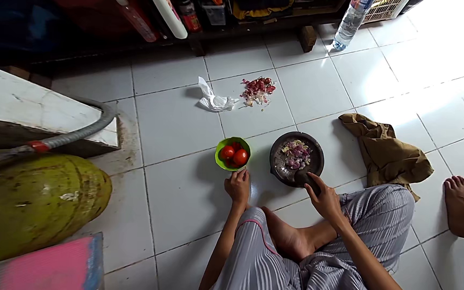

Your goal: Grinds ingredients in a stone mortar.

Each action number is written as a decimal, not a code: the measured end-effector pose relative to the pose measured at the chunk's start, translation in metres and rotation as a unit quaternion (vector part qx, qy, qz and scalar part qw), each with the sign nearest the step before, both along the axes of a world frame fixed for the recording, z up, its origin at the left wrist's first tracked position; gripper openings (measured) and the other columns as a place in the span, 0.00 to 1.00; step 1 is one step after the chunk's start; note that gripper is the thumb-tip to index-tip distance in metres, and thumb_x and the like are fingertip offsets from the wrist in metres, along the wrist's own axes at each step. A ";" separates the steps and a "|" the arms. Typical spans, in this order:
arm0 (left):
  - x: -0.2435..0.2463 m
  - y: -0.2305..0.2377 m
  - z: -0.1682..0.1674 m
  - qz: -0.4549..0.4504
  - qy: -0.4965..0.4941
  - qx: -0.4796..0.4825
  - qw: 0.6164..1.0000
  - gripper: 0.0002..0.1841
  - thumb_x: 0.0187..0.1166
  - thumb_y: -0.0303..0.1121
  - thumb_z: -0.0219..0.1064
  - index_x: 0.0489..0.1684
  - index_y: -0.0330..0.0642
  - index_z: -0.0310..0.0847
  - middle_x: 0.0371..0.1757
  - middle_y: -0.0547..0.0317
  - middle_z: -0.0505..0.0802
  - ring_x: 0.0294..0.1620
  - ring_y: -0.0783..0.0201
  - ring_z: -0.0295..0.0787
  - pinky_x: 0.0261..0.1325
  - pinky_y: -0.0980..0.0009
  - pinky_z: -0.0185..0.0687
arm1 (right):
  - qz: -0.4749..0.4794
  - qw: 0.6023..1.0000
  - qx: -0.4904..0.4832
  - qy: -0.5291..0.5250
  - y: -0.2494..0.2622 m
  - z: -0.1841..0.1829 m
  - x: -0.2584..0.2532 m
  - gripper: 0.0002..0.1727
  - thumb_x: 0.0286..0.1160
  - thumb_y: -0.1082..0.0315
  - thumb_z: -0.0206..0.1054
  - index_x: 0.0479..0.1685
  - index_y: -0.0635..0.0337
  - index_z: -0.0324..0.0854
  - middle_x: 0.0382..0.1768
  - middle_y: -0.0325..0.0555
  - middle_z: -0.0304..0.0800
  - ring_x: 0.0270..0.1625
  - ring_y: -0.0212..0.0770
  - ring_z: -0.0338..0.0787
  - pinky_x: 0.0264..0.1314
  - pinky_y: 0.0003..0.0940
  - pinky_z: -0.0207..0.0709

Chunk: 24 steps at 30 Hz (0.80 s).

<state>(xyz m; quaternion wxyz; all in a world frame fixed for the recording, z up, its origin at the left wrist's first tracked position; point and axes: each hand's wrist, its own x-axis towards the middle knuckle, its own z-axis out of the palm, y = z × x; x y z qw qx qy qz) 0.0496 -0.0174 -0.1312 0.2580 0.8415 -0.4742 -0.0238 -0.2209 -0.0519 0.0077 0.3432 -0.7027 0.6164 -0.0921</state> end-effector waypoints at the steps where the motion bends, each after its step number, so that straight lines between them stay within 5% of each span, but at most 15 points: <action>1: -0.002 0.002 0.000 -0.015 -0.006 -0.002 1.000 0.09 0.76 0.31 0.71 0.41 0.38 0.97 0.41 0.39 0.96 0.40 0.40 0.94 0.47 0.42 0.80 | 0.001 1.000 0.006 0.002 0.000 0.002 0.001 0.28 0.87 0.54 0.62 0.82 0.54 0.76 0.41 0.59 0.96 0.40 0.63 0.95 0.44 0.63 0.81; 8: -0.010 -0.001 0.012 -0.011 0.029 0.075 0.997 0.18 0.83 0.34 0.64 0.63 0.33 0.88 0.48 0.35 0.95 0.44 0.37 0.93 0.52 0.40 0.79 | 0.011 1.000 0.024 0.008 -0.001 0.004 0.003 0.29 0.87 0.52 0.60 0.84 0.54 0.74 0.43 0.59 0.96 0.43 0.64 0.95 0.47 0.63 0.82; 15: 0.000 0.001 0.003 -0.040 -0.014 0.039 0.998 0.14 0.83 0.32 0.63 0.52 0.34 0.92 0.41 0.38 0.95 0.38 0.40 0.94 0.46 0.42 0.81 | 0.015 1.000 0.009 0.000 0.003 0.000 0.002 0.28 0.86 0.54 0.62 0.82 0.54 0.76 0.42 0.59 0.96 0.42 0.64 0.95 0.45 0.64 0.82; 24: 0.002 -0.001 0.009 -0.006 0.100 0.035 0.994 0.14 0.81 0.33 0.69 0.53 0.32 0.91 0.44 0.36 0.94 0.42 0.38 0.92 0.50 0.42 0.81 | 0.017 0.999 0.031 0.000 0.003 0.005 0.006 0.29 0.87 0.53 0.61 0.83 0.53 0.75 0.42 0.58 0.96 0.43 0.63 0.95 0.47 0.62 0.82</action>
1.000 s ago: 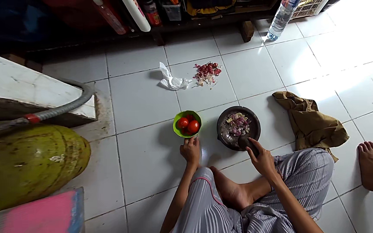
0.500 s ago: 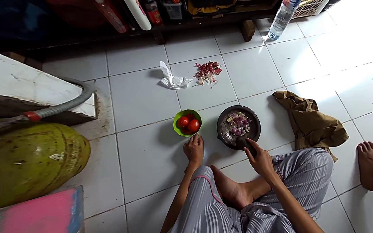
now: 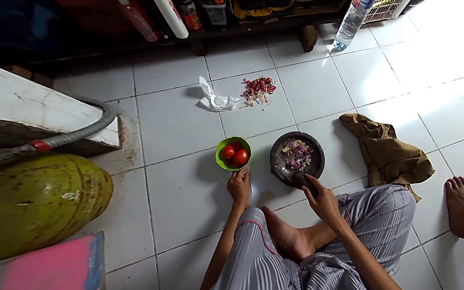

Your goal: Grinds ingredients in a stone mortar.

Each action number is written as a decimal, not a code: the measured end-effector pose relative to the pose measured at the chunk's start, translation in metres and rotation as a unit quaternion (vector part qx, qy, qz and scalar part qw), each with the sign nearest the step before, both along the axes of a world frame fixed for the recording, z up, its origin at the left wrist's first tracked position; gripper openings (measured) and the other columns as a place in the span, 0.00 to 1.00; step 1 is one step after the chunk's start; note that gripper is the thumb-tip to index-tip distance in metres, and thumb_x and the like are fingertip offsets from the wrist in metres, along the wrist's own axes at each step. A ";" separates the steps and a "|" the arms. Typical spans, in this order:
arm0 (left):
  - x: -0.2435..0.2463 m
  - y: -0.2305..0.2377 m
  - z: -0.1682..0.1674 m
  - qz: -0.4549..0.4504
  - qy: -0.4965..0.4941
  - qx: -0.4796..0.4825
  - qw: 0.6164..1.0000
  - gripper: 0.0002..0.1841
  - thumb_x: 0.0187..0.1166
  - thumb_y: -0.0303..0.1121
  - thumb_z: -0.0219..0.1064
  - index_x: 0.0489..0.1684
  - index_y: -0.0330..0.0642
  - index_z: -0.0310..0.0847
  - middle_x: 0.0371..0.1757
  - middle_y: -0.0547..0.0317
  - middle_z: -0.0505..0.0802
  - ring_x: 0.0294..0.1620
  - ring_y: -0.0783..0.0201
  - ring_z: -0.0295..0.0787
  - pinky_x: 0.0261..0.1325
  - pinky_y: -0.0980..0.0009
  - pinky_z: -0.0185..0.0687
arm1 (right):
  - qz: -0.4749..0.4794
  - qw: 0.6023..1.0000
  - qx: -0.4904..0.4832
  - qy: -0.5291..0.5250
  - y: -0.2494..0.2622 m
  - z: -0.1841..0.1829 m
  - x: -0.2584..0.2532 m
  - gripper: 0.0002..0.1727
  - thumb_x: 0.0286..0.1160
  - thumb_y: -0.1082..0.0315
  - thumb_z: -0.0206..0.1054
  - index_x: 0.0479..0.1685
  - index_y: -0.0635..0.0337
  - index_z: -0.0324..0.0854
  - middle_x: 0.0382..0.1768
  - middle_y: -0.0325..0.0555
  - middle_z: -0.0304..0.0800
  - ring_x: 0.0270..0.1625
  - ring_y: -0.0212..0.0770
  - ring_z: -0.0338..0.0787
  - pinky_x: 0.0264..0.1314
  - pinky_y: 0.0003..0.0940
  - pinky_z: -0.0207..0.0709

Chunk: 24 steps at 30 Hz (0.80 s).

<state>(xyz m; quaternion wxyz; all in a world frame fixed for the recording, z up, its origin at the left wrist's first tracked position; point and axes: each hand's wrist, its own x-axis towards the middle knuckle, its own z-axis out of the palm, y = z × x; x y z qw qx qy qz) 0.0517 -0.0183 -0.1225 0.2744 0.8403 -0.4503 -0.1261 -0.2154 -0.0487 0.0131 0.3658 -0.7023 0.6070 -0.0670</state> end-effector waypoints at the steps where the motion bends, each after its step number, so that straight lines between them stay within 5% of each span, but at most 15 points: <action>1: 0.000 -0.001 0.001 0.006 0.012 0.008 1.000 0.14 0.81 0.33 0.69 0.53 0.31 0.91 0.44 0.36 0.94 0.43 0.39 0.91 0.51 0.42 0.81 | -0.001 1.000 0.000 -0.001 0.000 0.000 0.000 0.29 0.87 0.52 0.61 0.83 0.53 0.75 0.43 0.58 0.96 0.43 0.63 0.95 0.47 0.62 0.82; 7: 0.002 -0.012 0.017 0.010 0.086 0.106 0.991 0.15 0.82 0.32 0.66 0.57 0.29 0.87 0.52 0.36 0.92 0.54 0.43 0.89 0.63 0.48 0.78 | -0.001 1.000 -0.020 -0.005 0.000 -0.006 -0.001 0.28 0.86 0.54 0.62 0.82 0.54 0.77 0.42 0.60 0.96 0.43 0.64 0.95 0.45 0.64 0.82; 13: -0.007 -0.011 0.021 0.037 0.063 0.106 0.992 0.19 0.78 0.37 0.70 0.58 0.29 0.87 0.55 0.33 0.91 0.55 0.38 0.89 0.60 0.40 0.76 | -0.005 1.000 -0.002 -0.009 0.000 -0.001 -0.002 0.29 0.86 0.53 0.61 0.83 0.54 0.76 0.42 0.59 0.96 0.43 0.63 0.95 0.47 0.63 0.82; 18: -0.019 -0.013 0.018 0.029 -0.022 0.124 0.992 0.16 0.81 0.36 0.64 0.50 0.30 0.90 0.52 0.33 0.93 0.53 0.37 0.91 0.61 0.38 0.74 | 0.001 1.000 -0.002 -0.001 0.002 -0.003 -0.001 0.29 0.86 0.52 0.62 0.83 0.53 0.75 0.41 0.58 0.96 0.42 0.63 0.95 0.46 0.62 0.82; 24: -0.023 -0.024 0.035 0.037 0.008 0.220 0.975 0.20 0.82 0.40 0.64 0.59 0.31 0.86 0.65 0.33 0.88 0.63 0.37 0.87 0.66 0.38 0.71 | 0.008 1.000 0.015 0.002 0.003 0.000 0.001 0.29 0.86 0.52 0.61 0.83 0.52 0.75 0.42 0.58 0.96 0.43 0.63 0.95 0.48 0.62 0.82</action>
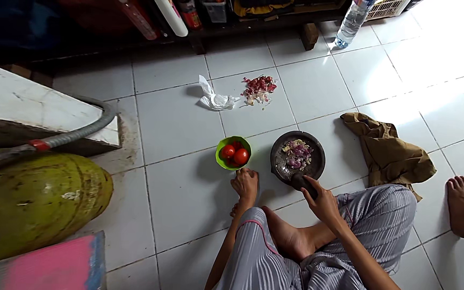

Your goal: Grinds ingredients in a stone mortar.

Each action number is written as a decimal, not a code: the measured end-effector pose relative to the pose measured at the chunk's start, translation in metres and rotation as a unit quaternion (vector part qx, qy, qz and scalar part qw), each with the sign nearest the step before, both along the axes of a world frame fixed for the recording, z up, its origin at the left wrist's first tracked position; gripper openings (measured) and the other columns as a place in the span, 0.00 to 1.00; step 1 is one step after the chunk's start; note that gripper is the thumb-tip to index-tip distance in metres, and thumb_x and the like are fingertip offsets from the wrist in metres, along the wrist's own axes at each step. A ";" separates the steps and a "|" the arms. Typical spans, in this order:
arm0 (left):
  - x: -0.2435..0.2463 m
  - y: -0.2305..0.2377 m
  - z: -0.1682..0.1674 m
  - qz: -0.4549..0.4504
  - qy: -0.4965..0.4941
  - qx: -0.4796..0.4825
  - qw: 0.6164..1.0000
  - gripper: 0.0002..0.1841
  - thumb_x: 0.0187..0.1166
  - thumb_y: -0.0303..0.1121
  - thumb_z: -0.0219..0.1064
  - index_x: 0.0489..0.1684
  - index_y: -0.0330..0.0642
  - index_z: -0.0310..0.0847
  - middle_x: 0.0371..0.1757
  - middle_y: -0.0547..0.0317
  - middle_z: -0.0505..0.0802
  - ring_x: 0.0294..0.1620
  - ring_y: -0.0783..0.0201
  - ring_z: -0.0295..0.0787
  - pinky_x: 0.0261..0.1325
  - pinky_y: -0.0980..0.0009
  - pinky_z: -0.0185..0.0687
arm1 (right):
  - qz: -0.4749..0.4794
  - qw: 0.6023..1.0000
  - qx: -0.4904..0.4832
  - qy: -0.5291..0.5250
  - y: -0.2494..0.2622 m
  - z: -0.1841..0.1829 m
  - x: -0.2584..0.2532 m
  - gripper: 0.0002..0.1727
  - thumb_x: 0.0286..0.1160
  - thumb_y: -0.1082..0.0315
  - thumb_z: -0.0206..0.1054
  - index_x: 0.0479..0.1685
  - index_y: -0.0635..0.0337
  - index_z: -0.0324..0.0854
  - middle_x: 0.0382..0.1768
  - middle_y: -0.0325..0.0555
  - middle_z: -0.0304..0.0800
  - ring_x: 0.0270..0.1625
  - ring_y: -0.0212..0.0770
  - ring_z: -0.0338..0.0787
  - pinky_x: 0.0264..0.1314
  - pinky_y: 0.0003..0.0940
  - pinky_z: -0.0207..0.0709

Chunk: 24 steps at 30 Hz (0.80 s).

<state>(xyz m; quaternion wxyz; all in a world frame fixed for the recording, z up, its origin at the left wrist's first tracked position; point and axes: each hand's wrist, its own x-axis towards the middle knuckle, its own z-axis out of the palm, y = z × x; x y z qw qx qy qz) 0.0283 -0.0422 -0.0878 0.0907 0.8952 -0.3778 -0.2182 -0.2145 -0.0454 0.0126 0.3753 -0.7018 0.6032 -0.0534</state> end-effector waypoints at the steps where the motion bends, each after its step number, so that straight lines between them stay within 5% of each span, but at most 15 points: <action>1: 0.000 0.001 -0.001 0.004 0.000 -0.007 1.000 0.21 0.81 0.41 0.66 0.60 0.31 0.86 0.66 0.33 0.88 0.63 0.37 0.87 0.66 0.38 0.72 | 0.002 1.000 0.001 0.001 0.000 0.000 0.000 0.29 0.86 0.52 0.61 0.83 0.52 0.75 0.42 0.58 0.96 0.43 0.63 0.95 0.48 0.62 0.82; 19: 0.005 -0.001 -0.009 0.008 -0.002 -0.033 0.999 0.18 0.83 0.36 0.61 0.55 0.29 0.87 0.57 0.32 0.92 0.58 0.35 0.90 0.61 0.38 0.76 | 0.012 1.000 0.011 0.005 0.003 0.002 0.003 0.29 0.86 0.51 0.61 0.84 0.51 0.75 0.43 0.59 0.96 0.44 0.64 0.95 0.49 0.63 0.82; 24: -0.024 0.003 0.038 0.014 0.121 -0.134 0.983 0.17 0.79 0.34 0.69 0.54 0.28 0.88 0.48 0.36 0.92 0.51 0.43 0.89 0.59 0.48 0.80 | 0.005 1.000 -0.006 -0.009 0.004 0.001 -0.001 0.29 0.85 0.53 0.62 0.83 0.53 0.76 0.43 0.59 0.96 0.43 0.63 0.95 0.47 0.62 0.82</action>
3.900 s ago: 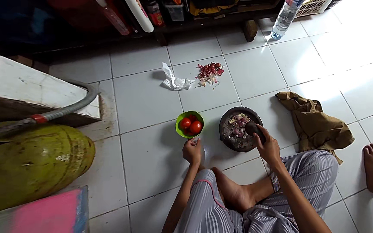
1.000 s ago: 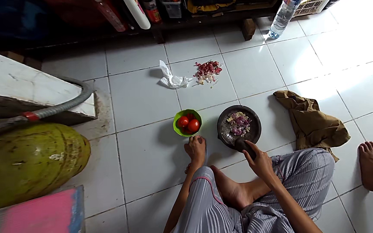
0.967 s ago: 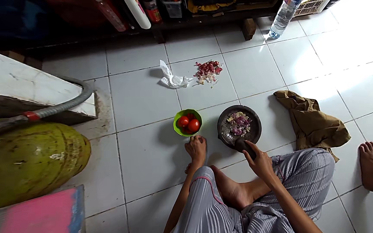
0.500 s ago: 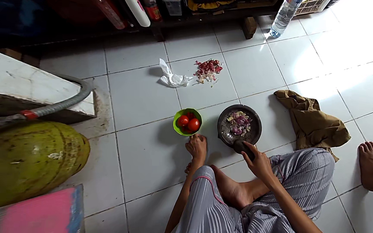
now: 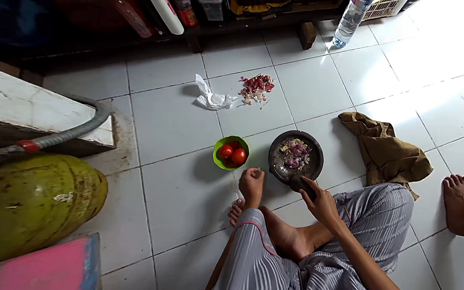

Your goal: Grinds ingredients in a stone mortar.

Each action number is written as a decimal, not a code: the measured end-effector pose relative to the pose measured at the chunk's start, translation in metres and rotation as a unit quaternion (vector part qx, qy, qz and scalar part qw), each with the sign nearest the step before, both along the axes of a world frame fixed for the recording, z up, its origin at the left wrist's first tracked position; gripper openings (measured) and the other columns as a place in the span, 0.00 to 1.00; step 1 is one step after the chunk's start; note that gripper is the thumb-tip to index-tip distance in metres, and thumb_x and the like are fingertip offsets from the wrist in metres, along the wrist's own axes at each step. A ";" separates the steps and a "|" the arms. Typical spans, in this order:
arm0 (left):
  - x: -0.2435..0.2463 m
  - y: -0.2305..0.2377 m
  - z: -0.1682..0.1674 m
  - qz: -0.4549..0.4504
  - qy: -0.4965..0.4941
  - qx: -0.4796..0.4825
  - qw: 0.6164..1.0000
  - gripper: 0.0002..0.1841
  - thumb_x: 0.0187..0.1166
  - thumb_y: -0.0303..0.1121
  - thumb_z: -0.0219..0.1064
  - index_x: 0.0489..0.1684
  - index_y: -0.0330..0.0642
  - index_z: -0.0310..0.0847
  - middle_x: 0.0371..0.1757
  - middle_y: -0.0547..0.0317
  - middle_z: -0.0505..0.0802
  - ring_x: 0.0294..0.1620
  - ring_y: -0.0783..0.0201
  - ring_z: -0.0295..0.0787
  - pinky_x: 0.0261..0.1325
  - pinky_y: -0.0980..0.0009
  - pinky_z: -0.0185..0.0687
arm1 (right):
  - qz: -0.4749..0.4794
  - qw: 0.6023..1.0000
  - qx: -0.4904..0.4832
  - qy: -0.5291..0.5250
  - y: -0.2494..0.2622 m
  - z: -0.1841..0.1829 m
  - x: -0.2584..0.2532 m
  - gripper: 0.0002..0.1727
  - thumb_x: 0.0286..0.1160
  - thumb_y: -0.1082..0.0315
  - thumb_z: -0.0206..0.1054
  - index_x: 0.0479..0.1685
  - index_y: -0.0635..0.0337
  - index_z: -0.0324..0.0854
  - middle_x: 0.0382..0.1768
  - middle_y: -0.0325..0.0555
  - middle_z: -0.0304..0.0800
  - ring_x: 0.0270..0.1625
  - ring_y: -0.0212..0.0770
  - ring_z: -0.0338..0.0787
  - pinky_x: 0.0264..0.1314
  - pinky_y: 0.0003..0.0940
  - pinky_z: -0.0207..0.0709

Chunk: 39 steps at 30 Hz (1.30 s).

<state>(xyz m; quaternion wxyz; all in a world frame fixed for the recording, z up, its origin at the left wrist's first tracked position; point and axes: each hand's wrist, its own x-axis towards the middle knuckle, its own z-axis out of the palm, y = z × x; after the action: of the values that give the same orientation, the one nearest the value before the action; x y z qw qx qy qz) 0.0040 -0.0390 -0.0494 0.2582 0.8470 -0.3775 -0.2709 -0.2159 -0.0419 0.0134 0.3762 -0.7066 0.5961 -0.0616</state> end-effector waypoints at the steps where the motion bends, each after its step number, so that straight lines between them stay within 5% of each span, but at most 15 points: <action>1: -0.011 -0.002 0.009 -0.016 -0.006 -0.056 0.998 0.15 0.76 0.33 0.71 0.50 0.28 0.89 0.43 0.37 0.92 0.45 0.45 0.89 0.55 0.51 0.82 | -0.001 1.000 -0.002 0.000 0.000 -0.001 -0.001 0.29 0.85 0.53 0.61 0.83 0.53 0.76 0.42 0.59 0.96 0.42 0.63 0.95 0.47 0.62 0.82; 6: -0.024 -0.026 0.019 -0.104 -0.026 -0.138 0.985 0.10 0.70 0.32 0.78 0.36 0.31 0.92 0.31 0.44 0.90 0.34 0.49 0.87 0.44 0.51 0.79 | -0.008 1.000 0.000 0.009 -0.004 -0.001 -0.003 0.28 0.85 0.54 0.62 0.83 0.54 0.76 0.44 0.59 0.96 0.44 0.64 0.95 0.48 0.63 0.81; 11: -0.013 -0.028 0.009 -0.116 0.052 -0.168 0.978 0.09 0.77 0.28 0.70 0.46 0.32 0.93 0.38 0.45 0.92 0.32 0.58 0.84 0.40 0.63 0.79 | -0.013 1.000 0.000 0.016 -0.010 0.003 0.002 0.29 0.87 0.53 0.61 0.84 0.53 0.75 0.43 0.59 0.96 0.44 0.63 0.95 0.48 0.62 0.81; 15: -0.006 -0.016 0.006 0.010 0.220 -0.189 0.957 0.13 0.85 0.26 0.58 0.56 0.27 0.85 0.44 0.50 0.90 0.31 0.73 0.78 0.37 0.75 0.74 | 0.012 1.000 -0.019 0.018 -0.019 0.001 0.026 0.29 0.86 0.54 0.61 0.84 0.53 0.75 0.41 0.59 0.96 0.43 0.63 0.95 0.48 0.62 0.81; 18: -0.003 -0.006 0.006 0.165 0.401 -0.143 0.890 0.15 0.92 0.28 0.46 0.57 0.29 0.77 0.32 0.64 0.79 0.19 0.79 0.68 0.25 0.85 0.66 | 0.034 0.998 -0.050 0.031 -0.027 0.002 0.053 0.28 0.85 0.54 0.60 0.82 0.52 0.77 0.39 0.59 0.96 0.43 0.64 0.95 0.48 0.62 0.81; 22: -0.008 0.015 0.002 0.264 0.579 -0.073 0.768 0.17 0.91 0.30 0.38 0.61 0.36 0.72 0.33 0.63 0.81 0.24 0.72 0.76 0.31 0.78 0.76 | 0.069 0.993 -0.020 0.095 -0.041 -0.003 0.074 0.28 0.89 0.54 0.55 0.87 0.48 0.72 0.41 0.60 0.96 0.48 0.64 0.94 0.53 0.61 0.80; 25: -0.014 0.033 -0.001 0.263 0.648 -0.033 0.714 0.18 0.88 0.26 0.35 0.63 0.36 0.70 0.39 0.59 0.83 0.32 0.67 0.81 0.40 0.72 0.80 | 0.069 0.989 0.019 0.127 -0.063 -0.004 0.070 0.28 0.90 0.53 0.54 0.88 0.47 0.70 0.48 0.63 0.95 0.55 0.67 0.92 0.60 0.64 0.77; 30: -0.009 0.060 -0.021 0.180 0.705 0.021 0.686 0.16 0.90 0.24 0.38 0.64 0.39 0.70 0.44 0.60 0.89 0.38 0.68 0.88 0.48 0.73 0.86 | -0.036 0.998 -0.040 0.029 -0.094 0.016 0.038 0.26 0.88 0.56 0.62 0.83 0.51 0.75 0.48 0.66 0.94 0.51 0.70 0.93 0.56 0.70 0.79; 33: -0.004 0.066 -0.025 0.173 0.704 0.054 0.687 0.14 0.94 0.28 0.40 0.61 0.40 0.73 0.40 0.61 0.90 0.32 0.71 0.90 0.39 0.79 0.87 | -0.086 0.990 -0.107 -0.018 -0.090 0.025 0.028 0.26 0.87 0.57 0.63 0.83 0.51 0.76 0.43 0.64 0.94 0.44 0.67 0.93 0.49 0.68 0.80; 36: 0.000 0.069 -0.027 0.145 0.700 0.061 0.696 0.16 0.95 0.31 0.39 0.53 0.43 0.76 0.35 0.64 0.90 0.25 0.76 0.84 0.29 0.84 0.80 | -0.061 0.992 -0.112 0.015 -0.069 0.008 0.031 0.28 0.87 0.54 0.61 0.84 0.52 0.74 0.37 0.62 0.95 0.39 0.66 0.94 0.45 0.66 0.81; 39: -0.002 0.068 -0.026 0.154 0.704 0.045 0.692 0.16 0.94 0.29 0.37 0.44 0.46 0.73 0.31 0.67 0.86 0.21 0.80 0.78 0.25 0.87 0.76 | 0.022 0.994 -0.040 0.104 -0.057 -0.016 0.041 0.29 0.89 0.51 0.54 0.87 0.49 0.72 0.38 0.61 0.96 0.45 0.66 0.95 0.51 0.64 0.80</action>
<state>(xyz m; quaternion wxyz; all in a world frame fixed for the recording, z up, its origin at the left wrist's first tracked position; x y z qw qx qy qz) 0.0022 0.0285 -0.0758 0.4476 0.4651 0.0629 -0.7612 -0.1751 -0.0984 -0.0026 0.2846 -0.7367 0.6133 -0.0032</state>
